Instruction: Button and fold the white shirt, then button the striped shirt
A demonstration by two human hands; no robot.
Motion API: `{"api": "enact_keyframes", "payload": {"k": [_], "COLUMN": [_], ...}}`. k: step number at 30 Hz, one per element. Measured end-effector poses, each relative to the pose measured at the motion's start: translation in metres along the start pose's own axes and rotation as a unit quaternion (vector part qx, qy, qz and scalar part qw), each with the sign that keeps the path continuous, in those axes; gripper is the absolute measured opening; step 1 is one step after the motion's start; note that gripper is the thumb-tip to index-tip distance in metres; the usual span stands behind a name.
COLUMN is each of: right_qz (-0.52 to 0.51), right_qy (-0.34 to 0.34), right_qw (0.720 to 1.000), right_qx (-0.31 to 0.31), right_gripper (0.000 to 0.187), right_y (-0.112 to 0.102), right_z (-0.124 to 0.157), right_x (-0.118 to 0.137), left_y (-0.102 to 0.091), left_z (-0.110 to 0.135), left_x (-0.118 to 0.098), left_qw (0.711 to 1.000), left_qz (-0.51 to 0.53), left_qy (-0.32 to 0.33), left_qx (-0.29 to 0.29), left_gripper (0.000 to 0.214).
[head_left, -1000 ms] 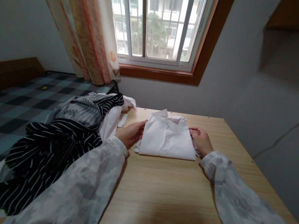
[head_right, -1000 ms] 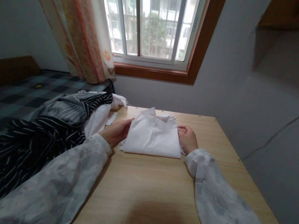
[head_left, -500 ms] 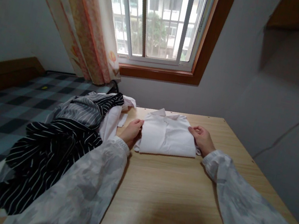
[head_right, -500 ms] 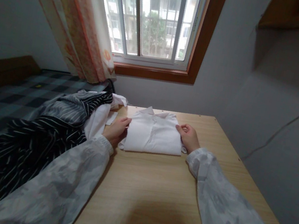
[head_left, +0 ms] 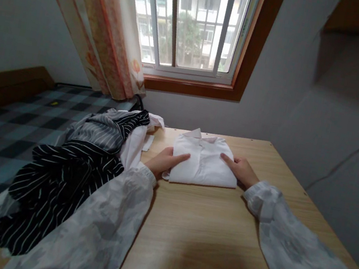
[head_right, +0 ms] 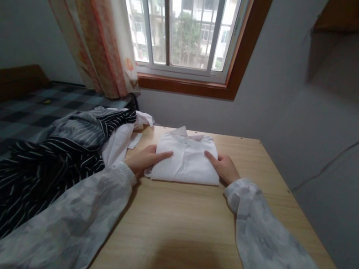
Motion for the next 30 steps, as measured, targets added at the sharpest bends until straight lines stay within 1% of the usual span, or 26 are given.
{"api": "enact_keyframes", "payload": {"k": [2,4,7,10,12,14,16,17,20,22,24,27,28,30], "right_qz": [0.041,0.058,0.067,0.095,0.115,0.121,0.115,0.109,0.096,0.083,0.063,-0.006,-0.039,-0.106], "right_qy": [-0.020,-0.043,-0.067,-0.086,-0.098,-0.104,-0.097,-0.092,-0.080,-0.081,-0.075,-0.053,-0.044,-0.029], "right_qw": [0.999,0.997,0.995,0.988,0.981,0.978,0.979,0.979,0.978,0.977,0.979,0.988,0.990,0.992], "right_qx": [-0.001,-0.014,-0.044,-0.089,-0.120,-0.135,-0.141,-0.146,-0.170,-0.180,-0.179,-0.146,-0.126,-0.069], "right_gripper": [0.069,0.070,0.072,0.072,0.072,0.073,0.074,0.075,0.076,0.077,0.078,0.077,0.075,0.064], "right_y": [0.002,0.001,-0.004,-0.015,-0.024,-0.029,-0.030,-0.030,-0.029,-0.027,-0.024,-0.016,-0.013,-0.003], "right_z": [0.003,0.005,0.006,0.005,0.005,0.005,0.005,0.006,0.009,0.010,0.010,0.006,0.004,0.002], "right_x": [0.004,0.010,0.015,0.020,0.022,0.023,0.023,0.022,0.021,0.021,0.018,0.011,0.008,0.006], "left_y": [0.002,0.001,-0.001,-0.013,-0.024,-0.031,-0.031,-0.027,-0.008,0.004,0.009,0.006,0.004,0.000], "left_z": [0.002,0.003,-0.001,-0.006,-0.008,-0.010,-0.012,-0.012,-0.009,-0.005,-0.003,-0.001,0.000,0.002], "left_x": [-0.004,-0.006,-0.001,0.003,0.001,0.002,0.006,0.008,0.011,0.013,0.016,0.013,0.011,0.006], "left_qw": [1.000,0.999,0.998,0.995,0.990,0.990,0.993,0.994,0.997,0.999,1.000,0.999,0.999,0.996], "left_qz": [-0.022,-0.028,-0.040,-0.050,-0.052,-0.043,-0.049,-0.060,-0.074,-0.041,-0.005,0.014,0.014,0.016], "left_qy": [0.016,0.032,0.033,0.049,0.071,0.065,0.027,0.008,-0.012,-0.017,-0.022,0.002,0.015,0.035], "left_qx": [-0.013,-0.029,-0.040,-0.078,-0.107,-0.119,-0.106,-0.092,-0.021,0.015,0.016,-0.029,-0.049,-0.083], "left_gripper": [0.043,0.044,0.043,0.041,0.050,0.061,0.062,0.061,0.052,0.049,0.051,0.052,0.051,0.050]}}
Point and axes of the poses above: each hand's wrist, its own z-axis away from the middle knuckle, its own y-axis out of the palm, x = y × z, the point moved 9 cm from there along -z, towards the middle knuckle, and after that the axes turned 4 degrees about -y, right-handed, at the moved point
